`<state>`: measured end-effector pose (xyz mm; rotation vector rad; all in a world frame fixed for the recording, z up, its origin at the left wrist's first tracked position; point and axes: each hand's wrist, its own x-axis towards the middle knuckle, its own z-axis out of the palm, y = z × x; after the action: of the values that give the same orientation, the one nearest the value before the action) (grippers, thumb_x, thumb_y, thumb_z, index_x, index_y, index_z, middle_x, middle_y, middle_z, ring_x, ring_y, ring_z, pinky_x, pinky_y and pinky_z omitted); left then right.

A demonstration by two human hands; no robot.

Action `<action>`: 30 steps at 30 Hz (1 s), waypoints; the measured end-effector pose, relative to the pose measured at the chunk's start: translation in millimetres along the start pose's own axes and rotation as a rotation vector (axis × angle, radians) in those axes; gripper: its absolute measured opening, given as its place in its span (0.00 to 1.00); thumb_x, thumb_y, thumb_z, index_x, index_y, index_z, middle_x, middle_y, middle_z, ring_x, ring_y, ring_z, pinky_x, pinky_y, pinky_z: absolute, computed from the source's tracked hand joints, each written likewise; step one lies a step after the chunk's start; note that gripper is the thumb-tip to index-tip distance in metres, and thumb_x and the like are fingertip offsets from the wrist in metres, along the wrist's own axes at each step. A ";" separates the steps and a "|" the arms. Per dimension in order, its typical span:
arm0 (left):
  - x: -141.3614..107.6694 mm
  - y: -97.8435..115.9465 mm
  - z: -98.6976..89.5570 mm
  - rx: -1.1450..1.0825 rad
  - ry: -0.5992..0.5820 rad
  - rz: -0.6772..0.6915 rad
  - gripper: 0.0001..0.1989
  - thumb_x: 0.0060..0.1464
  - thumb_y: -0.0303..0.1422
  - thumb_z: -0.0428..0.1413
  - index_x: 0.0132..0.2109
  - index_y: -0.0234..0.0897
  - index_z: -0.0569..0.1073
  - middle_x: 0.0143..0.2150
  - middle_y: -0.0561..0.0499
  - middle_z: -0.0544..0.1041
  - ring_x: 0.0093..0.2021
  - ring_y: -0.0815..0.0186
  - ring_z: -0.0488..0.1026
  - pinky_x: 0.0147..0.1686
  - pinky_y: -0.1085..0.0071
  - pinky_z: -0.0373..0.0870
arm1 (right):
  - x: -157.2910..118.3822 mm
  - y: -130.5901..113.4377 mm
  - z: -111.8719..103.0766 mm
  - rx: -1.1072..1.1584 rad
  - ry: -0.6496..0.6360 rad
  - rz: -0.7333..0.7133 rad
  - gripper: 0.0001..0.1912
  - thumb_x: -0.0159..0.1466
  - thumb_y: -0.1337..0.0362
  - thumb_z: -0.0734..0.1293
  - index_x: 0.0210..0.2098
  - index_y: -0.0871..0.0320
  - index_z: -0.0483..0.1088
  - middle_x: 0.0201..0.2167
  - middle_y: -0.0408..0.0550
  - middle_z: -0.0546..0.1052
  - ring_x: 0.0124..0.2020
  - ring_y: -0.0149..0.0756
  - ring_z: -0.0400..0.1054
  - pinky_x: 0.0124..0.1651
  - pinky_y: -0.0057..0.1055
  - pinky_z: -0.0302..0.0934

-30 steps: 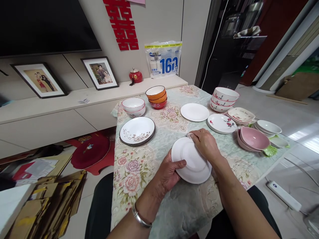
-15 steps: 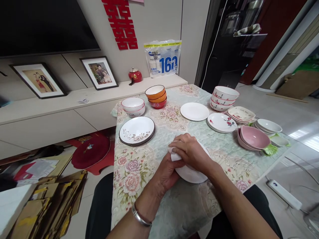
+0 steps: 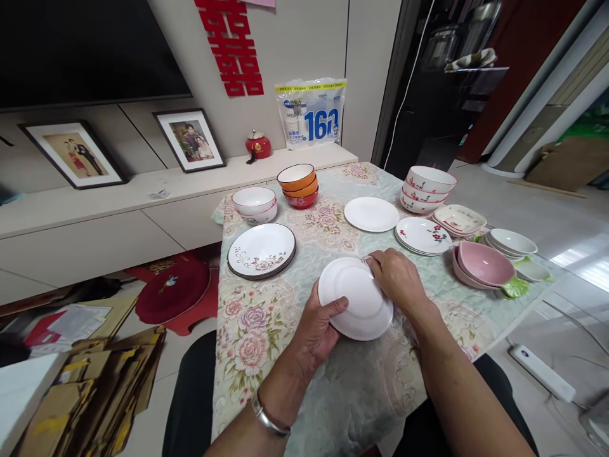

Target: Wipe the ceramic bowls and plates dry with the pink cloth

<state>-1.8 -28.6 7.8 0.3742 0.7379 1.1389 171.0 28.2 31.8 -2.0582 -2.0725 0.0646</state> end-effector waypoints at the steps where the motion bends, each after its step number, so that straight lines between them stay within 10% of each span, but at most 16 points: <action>1: -1.3 0.1 1.0 0.007 -0.023 -0.016 0.43 0.36 0.23 0.68 0.61 0.40 0.64 0.49 0.45 0.78 0.47 0.55 0.75 0.48 0.58 0.71 | 0.2 0.3 0.3 0.019 0.019 0.004 0.17 0.71 0.60 0.57 0.44 0.57 0.76 0.37 0.54 0.76 0.42 0.43 0.69 0.40 0.33 0.55; 9: -5.3 -1.5 7.0 0.010 -0.083 -0.084 0.37 0.33 0.19 0.67 0.54 0.40 0.70 0.43 0.49 0.80 0.43 0.58 0.75 0.44 0.63 0.70 | -11.8 -28.8 -8.6 0.239 0.131 -0.381 0.11 0.69 0.65 0.62 0.45 0.58 0.76 0.40 0.52 0.76 0.43 0.42 0.65 0.49 0.36 0.57; 14: -1.9 -5.0 4.3 0.030 -0.052 -0.038 0.19 0.30 0.17 0.66 0.34 0.35 0.74 0.30 0.53 0.77 0.33 0.66 0.73 0.38 0.70 0.68 | -24.4 -54.8 -14.6 0.298 0.012 -0.684 0.10 0.68 0.66 0.62 0.41 0.55 0.76 0.38 0.49 0.76 0.42 0.40 0.64 0.47 0.35 0.57; 24: -3.6 -0.4 2.2 0.013 -0.130 -0.097 0.38 0.35 0.20 0.67 0.57 0.38 0.69 0.48 0.44 0.79 0.47 0.56 0.74 0.48 0.60 0.70 | 3.2 1.8 2.5 0.134 0.019 -0.060 0.15 0.70 0.60 0.59 0.43 0.56 0.77 0.38 0.52 0.78 0.41 0.41 0.68 0.42 0.32 0.55; 30: 0.6 -1.6 0.0 0.003 -0.002 -0.027 0.36 0.36 0.24 0.69 0.56 0.34 0.70 0.47 0.42 0.79 0.46 0.54 0.75 0.49 0.59 0.70 | 1.5 0.2 8.4 0.024 0.011 -0.001 0.16 0.70 0.59 0.59 0.43 0.56 0.77 0.38 0.54 0.76 0.42 0.43 0.68 0.41 0.33 0.54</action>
<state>-0.6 -28.7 6.6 0.3672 0.7411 1.1120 169.6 30.7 23.7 -2.0387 -2.0562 0.0778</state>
